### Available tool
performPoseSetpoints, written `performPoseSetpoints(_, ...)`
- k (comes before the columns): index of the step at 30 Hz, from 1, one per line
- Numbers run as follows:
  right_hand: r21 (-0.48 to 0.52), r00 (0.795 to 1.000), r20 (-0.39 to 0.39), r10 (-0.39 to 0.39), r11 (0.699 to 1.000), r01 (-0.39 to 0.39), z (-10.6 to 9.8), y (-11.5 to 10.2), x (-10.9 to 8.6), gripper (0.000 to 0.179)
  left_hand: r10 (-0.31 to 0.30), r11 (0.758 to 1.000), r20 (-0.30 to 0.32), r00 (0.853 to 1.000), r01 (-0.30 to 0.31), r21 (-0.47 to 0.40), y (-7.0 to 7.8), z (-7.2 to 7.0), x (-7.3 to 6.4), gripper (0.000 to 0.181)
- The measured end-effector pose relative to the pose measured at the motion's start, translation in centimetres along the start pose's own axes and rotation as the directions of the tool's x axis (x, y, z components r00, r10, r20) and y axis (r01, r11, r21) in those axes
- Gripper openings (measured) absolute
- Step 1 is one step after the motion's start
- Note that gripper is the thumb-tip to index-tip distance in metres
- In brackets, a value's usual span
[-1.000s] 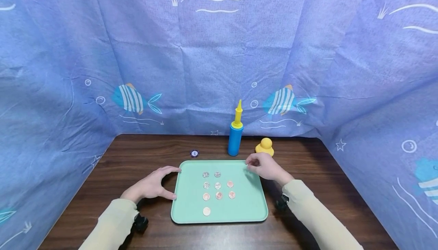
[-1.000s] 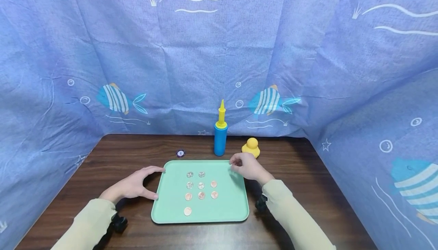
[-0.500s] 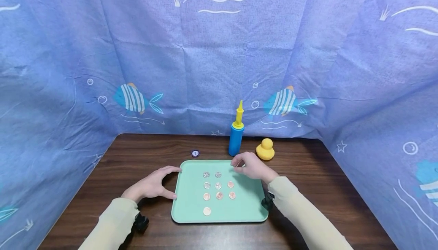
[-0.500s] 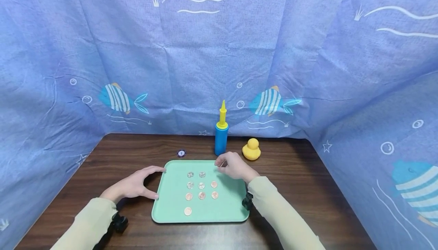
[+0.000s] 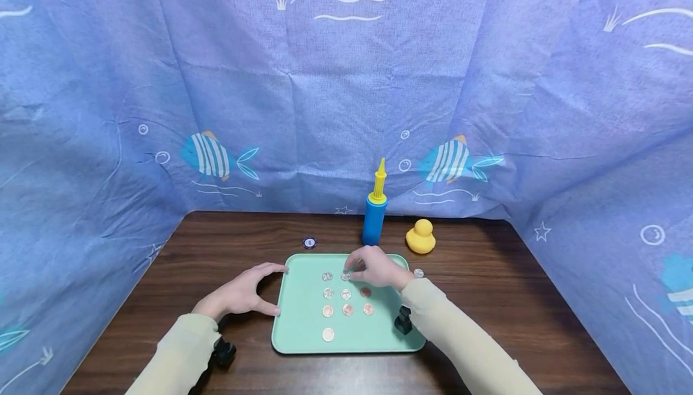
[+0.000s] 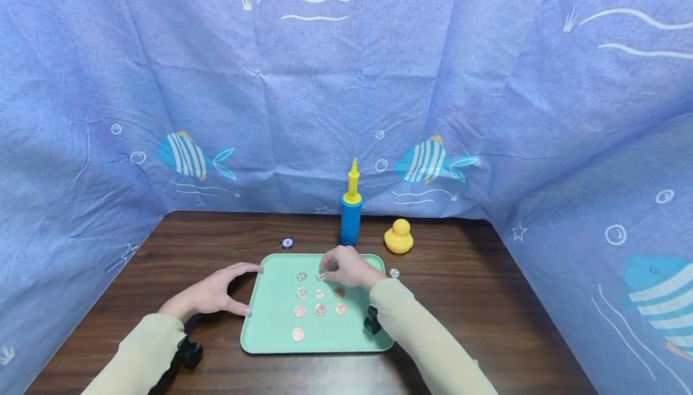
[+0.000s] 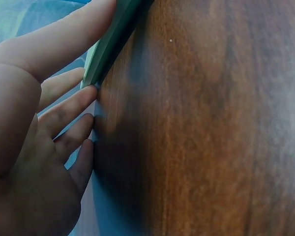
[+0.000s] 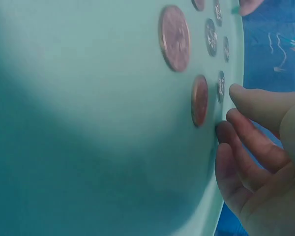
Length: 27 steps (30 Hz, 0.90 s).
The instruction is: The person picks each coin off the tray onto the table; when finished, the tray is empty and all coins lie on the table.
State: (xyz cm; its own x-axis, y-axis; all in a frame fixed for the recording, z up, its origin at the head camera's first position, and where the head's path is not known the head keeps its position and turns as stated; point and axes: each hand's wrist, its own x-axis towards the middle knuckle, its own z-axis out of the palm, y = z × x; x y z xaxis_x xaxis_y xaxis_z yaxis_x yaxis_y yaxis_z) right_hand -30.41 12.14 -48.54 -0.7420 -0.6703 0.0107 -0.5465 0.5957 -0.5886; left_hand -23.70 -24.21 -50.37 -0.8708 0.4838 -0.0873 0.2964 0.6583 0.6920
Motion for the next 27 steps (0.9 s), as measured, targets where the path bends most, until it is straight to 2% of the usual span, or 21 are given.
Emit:
performPoseSetpoints(5, 0.006, 1.0, 0.009, -0.011, 1.0, 0.011, 0.5, -0.5, 0.5, 0.015, -0.007, 1.0, -0.002, 1.0, 0.007, -0.006, 0.0, 0.0, 0.0, 0.094)
performPoseSetpoints(16, -0.075, 0.999, 0.005, -0.039, 0.996, 0.039, 1.0, -1.3, 0.8, 0.009, -0.022, 1.0, -0.003, 1.0, 0.022, -0.013, 0.0, 0.0, 0.1, 0.093)
performPoseSetpoints(27, -0.108, 0.998, 0.061, 0.026, 0.994, -0.02, 1.1, -1.6, 1.2, 0.015, -0.051, 0.998, -0.001, 0.999, 0.051, -0.023, 0.0, 0.2, 0.2, 0.094)
